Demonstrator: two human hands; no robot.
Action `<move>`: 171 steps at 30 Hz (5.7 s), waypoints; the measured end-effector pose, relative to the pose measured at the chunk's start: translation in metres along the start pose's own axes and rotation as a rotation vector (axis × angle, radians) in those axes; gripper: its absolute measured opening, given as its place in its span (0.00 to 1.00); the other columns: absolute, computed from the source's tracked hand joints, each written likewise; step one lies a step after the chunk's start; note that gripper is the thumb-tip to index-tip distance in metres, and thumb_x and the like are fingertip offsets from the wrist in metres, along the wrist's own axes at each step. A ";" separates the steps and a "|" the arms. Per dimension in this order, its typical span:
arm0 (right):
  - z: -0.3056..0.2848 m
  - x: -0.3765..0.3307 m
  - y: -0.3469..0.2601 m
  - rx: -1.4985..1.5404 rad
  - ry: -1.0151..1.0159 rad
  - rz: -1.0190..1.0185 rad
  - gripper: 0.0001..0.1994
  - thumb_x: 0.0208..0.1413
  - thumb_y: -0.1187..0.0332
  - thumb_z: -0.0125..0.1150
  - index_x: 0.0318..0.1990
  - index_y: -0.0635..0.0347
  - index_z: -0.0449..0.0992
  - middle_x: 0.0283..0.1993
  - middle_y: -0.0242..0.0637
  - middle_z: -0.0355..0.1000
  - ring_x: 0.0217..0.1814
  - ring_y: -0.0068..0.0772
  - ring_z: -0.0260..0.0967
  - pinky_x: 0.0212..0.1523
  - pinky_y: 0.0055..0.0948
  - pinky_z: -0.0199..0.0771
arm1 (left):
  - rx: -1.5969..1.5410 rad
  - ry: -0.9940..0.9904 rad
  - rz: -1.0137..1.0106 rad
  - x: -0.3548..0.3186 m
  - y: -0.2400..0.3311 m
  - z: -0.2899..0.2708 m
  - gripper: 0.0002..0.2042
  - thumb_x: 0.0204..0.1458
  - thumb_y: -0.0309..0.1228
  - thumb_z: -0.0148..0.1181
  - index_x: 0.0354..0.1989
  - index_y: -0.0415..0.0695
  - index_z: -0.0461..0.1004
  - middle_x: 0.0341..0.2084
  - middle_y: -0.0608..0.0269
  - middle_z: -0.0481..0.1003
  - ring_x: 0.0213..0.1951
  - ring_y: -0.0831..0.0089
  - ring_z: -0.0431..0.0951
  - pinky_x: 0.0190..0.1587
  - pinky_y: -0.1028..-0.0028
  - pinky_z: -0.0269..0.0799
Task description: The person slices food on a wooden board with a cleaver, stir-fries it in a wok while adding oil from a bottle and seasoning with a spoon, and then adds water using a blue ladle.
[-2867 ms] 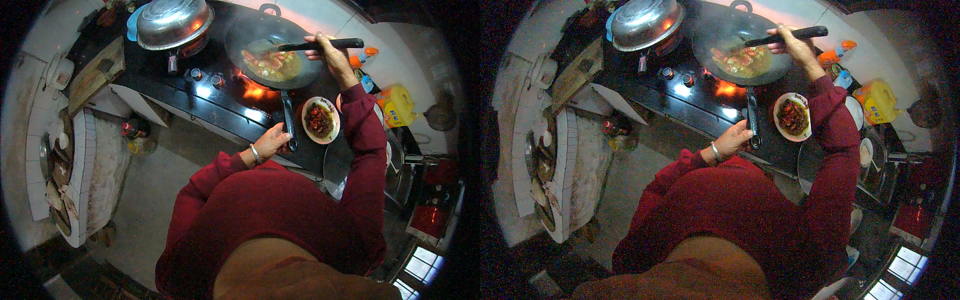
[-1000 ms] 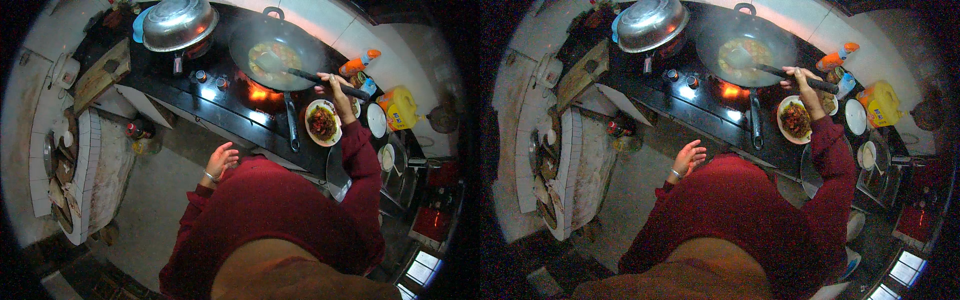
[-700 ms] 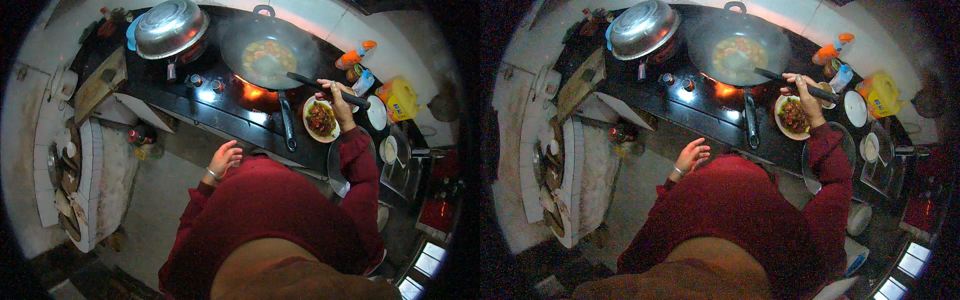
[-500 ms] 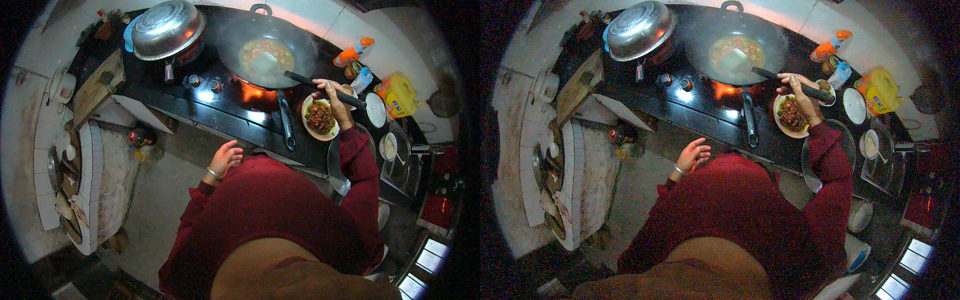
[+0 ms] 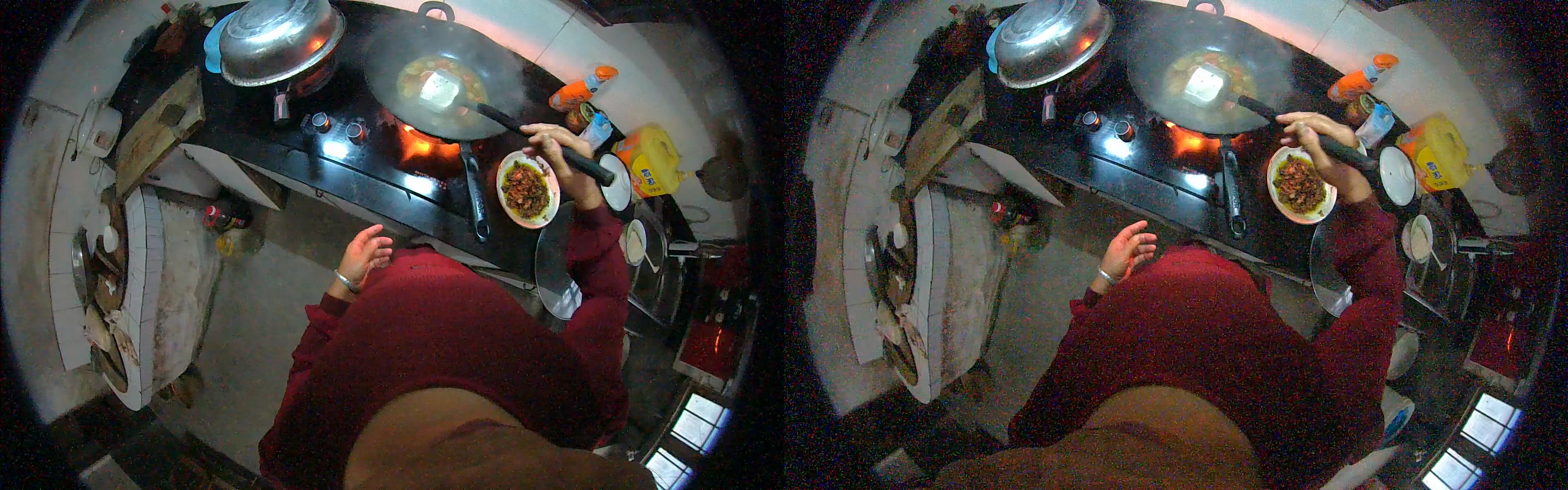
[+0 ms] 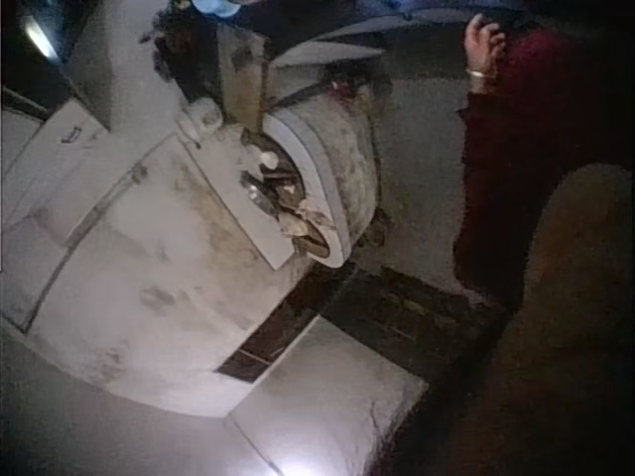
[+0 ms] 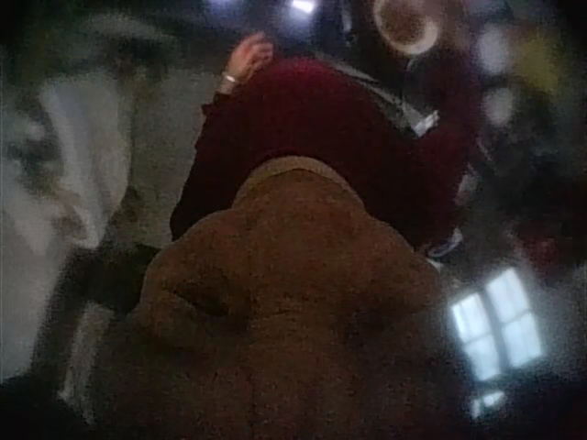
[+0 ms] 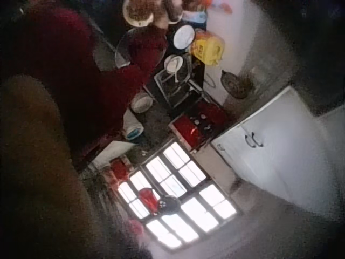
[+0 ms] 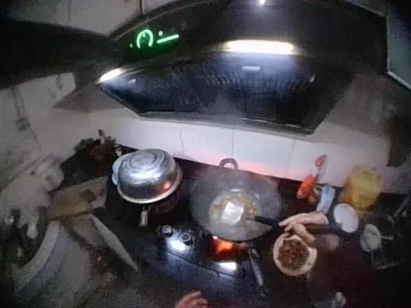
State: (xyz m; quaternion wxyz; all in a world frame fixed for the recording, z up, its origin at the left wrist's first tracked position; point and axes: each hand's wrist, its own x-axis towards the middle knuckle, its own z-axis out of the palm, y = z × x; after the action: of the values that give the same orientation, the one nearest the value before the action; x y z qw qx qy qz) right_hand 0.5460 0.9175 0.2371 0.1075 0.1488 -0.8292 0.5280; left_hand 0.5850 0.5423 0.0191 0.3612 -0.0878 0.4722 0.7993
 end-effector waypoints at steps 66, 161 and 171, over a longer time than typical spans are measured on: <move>0.102 -0.318 -0.023 -0.185 0.219 0.056 0.16 0.46 0.69 0.58 0.46 0.58 0.70 0.43 0.43 0.70 0.46 0.40 0.68 0.47 0.34 0.67 | 0.400 -0.490 -0.133 -0.084 -0.120 0.183 0.19 0.55 0.32 0.48 0.56 0.45 0.58 0.42 0.60 0.69 0.43 0.69 0.71 0.45 0.69 0.69; 0.119 -0.353 -0.025 -0.002 -0.116 0.179 0.16 0.53 0.56 0.53 0.38 0.61 0.73 0.35 0.44 0.72 0.37 0.41 0.71 0.36 0.32 0.70 | 0.277 -0.728 -0.364 -0.064 -0.214 0.190 0.15 0.53 0.31 0.46 0.50 0.43 0.62 0.42 0.60 0.68 0.46 0.68 0.69 0.48 0.68 0.66; 0.121 -0.352 -0.034 0.045 -0.103 0.206 0.14 0.52 0.58 0.52 0.36 0.59 0.73 0.35 0.42 0.72 0.36 0.42 0.69 0.38 0.33 0.68 | 0.272 -0.735 -0.360 -0.066 -0.218 0.192 0.15 0.53 0.31 0.46 0.49 0.43 0.63 0.42 0.60 0.68 0.46 0.68 0.69 0.48 0.67 0.66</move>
State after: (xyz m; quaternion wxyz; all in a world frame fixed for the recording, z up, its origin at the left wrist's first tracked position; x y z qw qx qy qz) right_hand 0.8837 0.8409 0.0969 0.0068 0.0921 -0.8325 0.5463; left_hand 0.8152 0.7303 0.0033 0.6473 0.1703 0.3904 0.6322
